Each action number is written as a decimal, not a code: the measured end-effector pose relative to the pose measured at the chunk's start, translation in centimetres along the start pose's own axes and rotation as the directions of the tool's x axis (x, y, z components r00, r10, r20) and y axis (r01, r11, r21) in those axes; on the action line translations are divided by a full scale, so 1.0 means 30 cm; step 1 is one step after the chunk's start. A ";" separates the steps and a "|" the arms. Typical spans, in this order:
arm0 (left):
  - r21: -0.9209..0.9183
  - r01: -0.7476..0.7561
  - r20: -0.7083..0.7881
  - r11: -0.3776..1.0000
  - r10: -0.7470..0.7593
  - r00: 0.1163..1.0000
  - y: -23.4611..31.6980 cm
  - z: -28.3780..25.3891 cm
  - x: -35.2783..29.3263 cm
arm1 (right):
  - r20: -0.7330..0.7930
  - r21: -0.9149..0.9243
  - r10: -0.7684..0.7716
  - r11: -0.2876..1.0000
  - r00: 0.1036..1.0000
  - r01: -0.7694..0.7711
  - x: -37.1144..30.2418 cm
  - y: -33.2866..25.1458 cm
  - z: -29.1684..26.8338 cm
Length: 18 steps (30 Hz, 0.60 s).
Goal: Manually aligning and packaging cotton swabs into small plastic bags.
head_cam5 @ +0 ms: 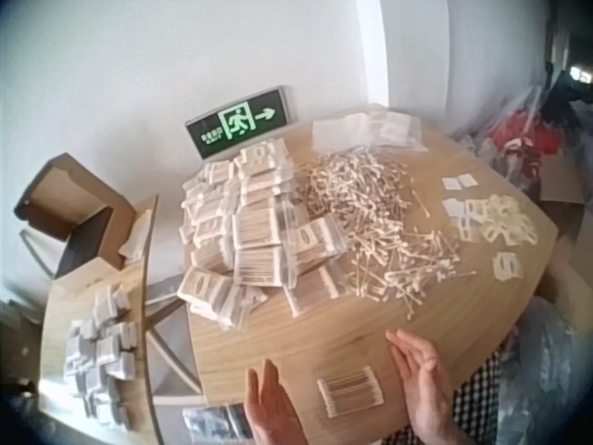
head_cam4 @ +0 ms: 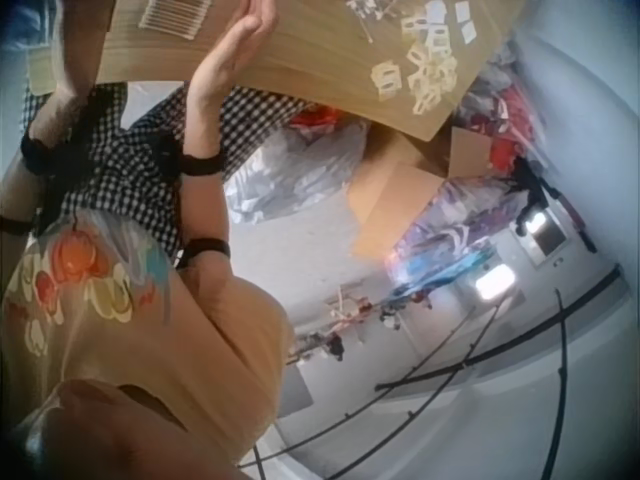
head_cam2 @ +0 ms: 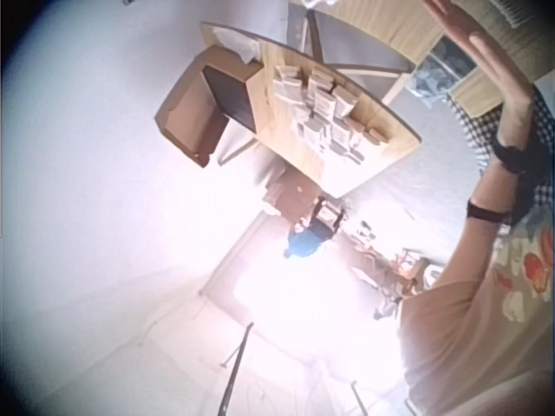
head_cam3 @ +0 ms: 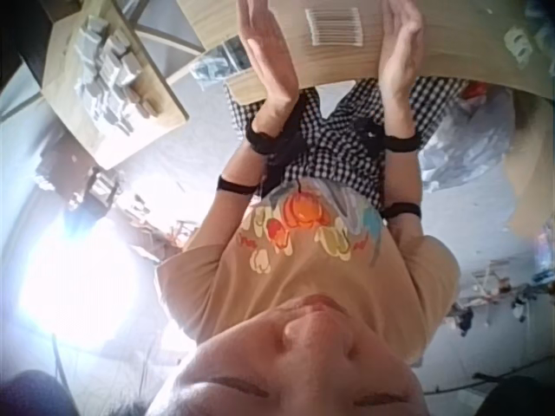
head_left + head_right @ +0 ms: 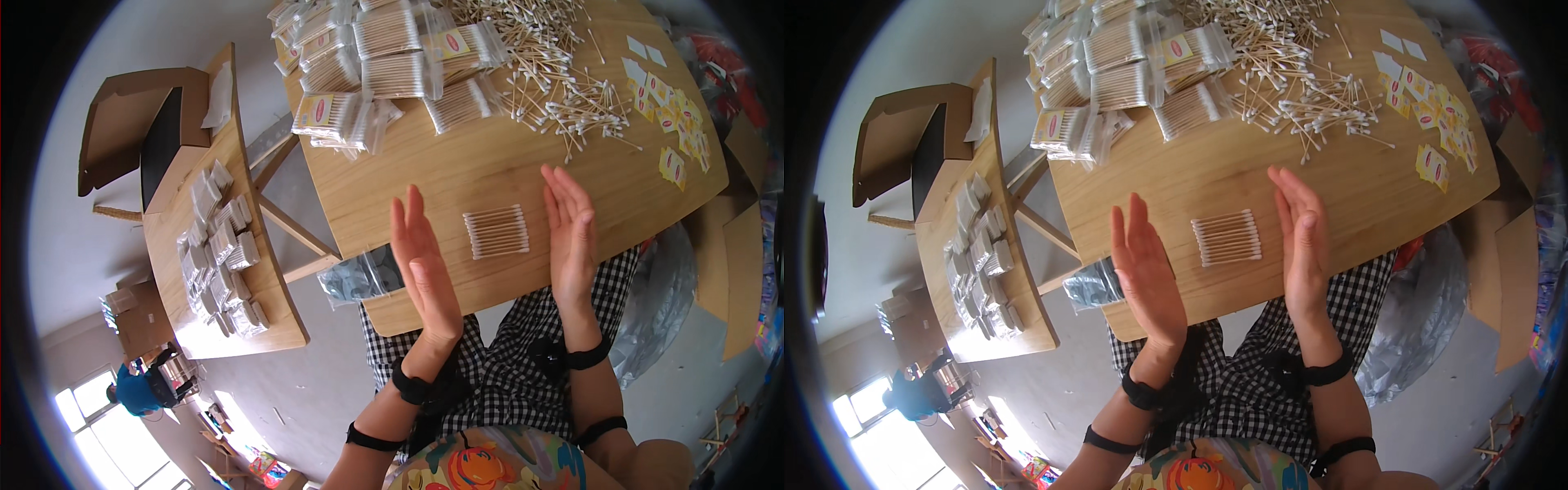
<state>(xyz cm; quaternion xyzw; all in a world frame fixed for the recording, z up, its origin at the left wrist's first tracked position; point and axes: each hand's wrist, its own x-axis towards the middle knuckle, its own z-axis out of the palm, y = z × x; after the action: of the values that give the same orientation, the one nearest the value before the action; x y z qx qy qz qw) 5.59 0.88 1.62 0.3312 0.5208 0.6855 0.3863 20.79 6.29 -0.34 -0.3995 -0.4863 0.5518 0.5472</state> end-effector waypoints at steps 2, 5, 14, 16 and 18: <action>0.130 -0.063 -0.025 0.990 0.067 0.997 0.036 -0.043 0.000 | -0.026 -0.023 -0.040 0.999 0.999 0.039 0.012 -0.007 -0.051; 0.371 -0.125 0.104 0.920 0.093 0.990 0.068 -0.099 -0.041 | -0.059 -0.104 -0.063 0.993 0.996 0.057 0.016 -0.015 -0.088; 0.834 -0.493 0.531 0.246 -0.117 0.839 0.039 -0.059 -0.127 | -0.006 -0.232 -0.147 0.962 0.989 0.141 -0.017 0.033 -0.075; 0.814 -0.546 0.574 0.198 -0.124 0.810 0.006 -0.016 -0.104 | -0.004 -0.254 -0.157 0.955 0.988 0.151 -0.016 0.032 -0.083; 0.797 -0.570 0.597 0.198 -0.125 0.792 -0.016 0.023 -0.073 | 0.025 -0.313 -0.164 0.935 0.986 0.163 -0.011 0.028 -0.093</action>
<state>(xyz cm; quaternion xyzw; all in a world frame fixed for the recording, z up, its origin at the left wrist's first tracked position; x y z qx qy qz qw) 7.33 -0.65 1.21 0.7502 0.6356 0.1400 0.1165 23.37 6.29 -1.77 -0.4402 -0.5990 0.4196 0.5209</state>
